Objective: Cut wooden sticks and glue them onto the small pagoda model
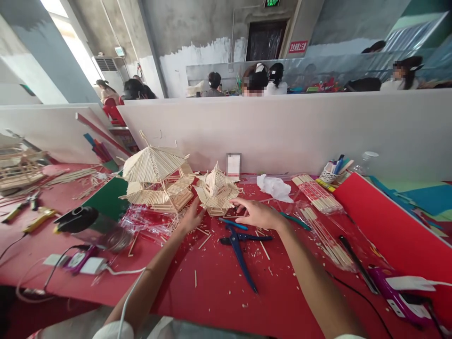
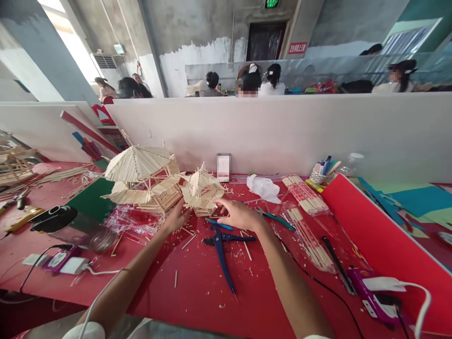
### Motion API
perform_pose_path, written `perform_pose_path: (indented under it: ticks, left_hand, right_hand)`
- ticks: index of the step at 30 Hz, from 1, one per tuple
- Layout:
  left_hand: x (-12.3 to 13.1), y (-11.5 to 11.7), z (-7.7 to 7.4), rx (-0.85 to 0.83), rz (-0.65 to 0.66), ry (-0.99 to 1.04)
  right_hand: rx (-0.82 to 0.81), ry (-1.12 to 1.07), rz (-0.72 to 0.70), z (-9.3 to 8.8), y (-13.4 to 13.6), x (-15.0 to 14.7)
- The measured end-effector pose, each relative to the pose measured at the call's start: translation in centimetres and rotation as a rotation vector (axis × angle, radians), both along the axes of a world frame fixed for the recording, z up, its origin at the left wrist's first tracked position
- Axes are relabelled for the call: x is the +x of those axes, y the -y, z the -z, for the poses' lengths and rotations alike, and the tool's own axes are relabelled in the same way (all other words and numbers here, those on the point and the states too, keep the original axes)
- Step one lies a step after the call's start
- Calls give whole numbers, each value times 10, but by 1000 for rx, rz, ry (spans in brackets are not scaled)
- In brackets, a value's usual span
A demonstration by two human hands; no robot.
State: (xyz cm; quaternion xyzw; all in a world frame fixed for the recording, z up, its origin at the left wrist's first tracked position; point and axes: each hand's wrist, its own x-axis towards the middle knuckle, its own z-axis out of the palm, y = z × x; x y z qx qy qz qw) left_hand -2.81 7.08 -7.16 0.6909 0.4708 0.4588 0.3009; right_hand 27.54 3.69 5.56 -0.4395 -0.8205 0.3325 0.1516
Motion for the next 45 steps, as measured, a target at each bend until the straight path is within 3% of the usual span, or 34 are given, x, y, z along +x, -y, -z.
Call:
perform_pose_path:
  ticks: [6,12,15,19,21,26,31,36,45]
  left_hand:
    - [11,-23,-6,-62,123,90]
    - [13,-27,-1,-95,96,169]
    - [1,-20,3,-101,45,183]
    - [-10,-10,0,-111,18,166]
    - [-9,-8,-4,-107,31,146]
    - [-1,-12,-7,-63,2,113]
    - [4,-22,-2,-24,-73,119]
    - [6,-28,2,1,-70,127]
    - [3,-23,3,-18,-124,164]
  right_hand:
    - [-44,120,-142,-11,9,-1]
    - [-111,63,-273,-18,12,9]
    - [-46,20,-175,-19,8,21]
    - [207,-9,142,-8,-6,27]
    - [319,-64,229,1,-13,24]
    - [297,-131,202,14,-20,11]
    - [199,-113,131,10,-15,11]
    - [168,-120,84,6,-14,11]
    - [157,-150,149,10,-17,10]
